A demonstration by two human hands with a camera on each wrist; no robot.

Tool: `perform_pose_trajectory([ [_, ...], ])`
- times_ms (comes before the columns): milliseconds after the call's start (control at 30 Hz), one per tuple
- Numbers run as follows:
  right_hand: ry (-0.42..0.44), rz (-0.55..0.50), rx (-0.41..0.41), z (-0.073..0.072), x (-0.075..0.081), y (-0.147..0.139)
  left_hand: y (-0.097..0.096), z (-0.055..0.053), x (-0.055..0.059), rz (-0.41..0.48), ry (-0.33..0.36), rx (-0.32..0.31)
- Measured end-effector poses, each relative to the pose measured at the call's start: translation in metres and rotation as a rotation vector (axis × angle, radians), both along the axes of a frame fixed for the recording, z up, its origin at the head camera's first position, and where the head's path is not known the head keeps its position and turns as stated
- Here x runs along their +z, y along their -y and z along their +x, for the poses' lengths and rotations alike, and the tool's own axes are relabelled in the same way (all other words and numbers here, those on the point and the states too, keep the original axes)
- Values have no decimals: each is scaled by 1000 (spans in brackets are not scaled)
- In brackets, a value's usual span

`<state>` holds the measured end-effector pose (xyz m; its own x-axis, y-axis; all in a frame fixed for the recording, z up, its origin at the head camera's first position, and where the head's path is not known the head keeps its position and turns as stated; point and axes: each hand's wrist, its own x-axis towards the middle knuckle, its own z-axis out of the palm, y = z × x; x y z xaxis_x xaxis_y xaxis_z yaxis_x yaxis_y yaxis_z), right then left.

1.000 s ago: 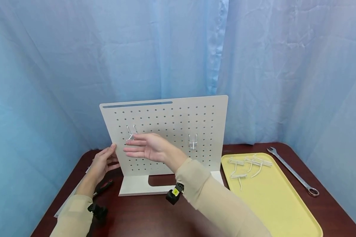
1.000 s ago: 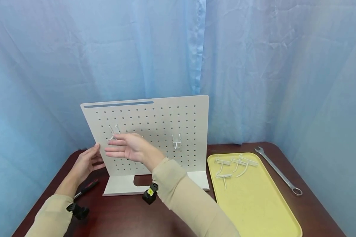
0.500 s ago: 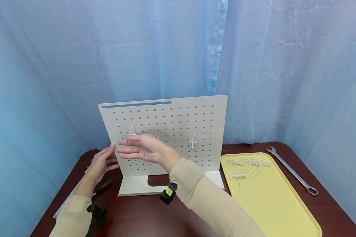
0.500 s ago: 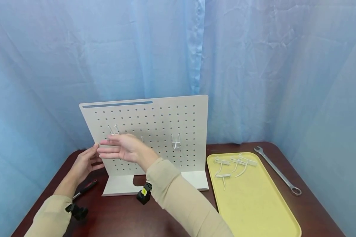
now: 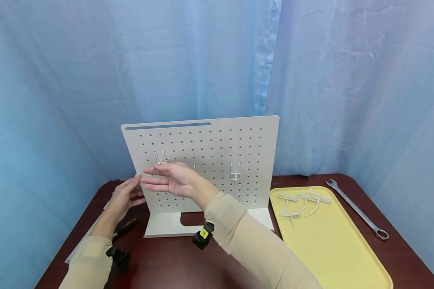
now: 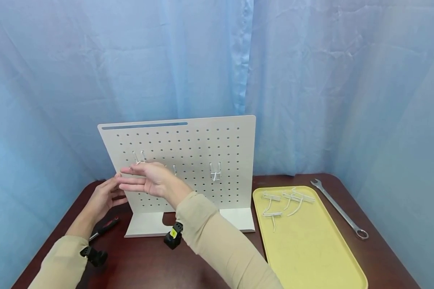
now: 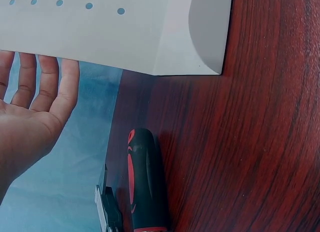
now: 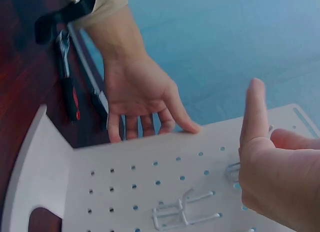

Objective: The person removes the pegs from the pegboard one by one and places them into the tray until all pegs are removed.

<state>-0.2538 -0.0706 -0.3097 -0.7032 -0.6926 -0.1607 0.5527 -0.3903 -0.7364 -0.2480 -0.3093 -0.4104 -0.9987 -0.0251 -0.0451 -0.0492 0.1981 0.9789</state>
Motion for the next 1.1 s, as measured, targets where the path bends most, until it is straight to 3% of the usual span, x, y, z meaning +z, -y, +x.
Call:
perform_pose_trajectory([
  [267,74,-24,-57,2,2,1,-1,-1,2,10,-7,-5],
  [1100,68,32,-63,-1,-1,4,0,0,1,-4,-3,-3],
])
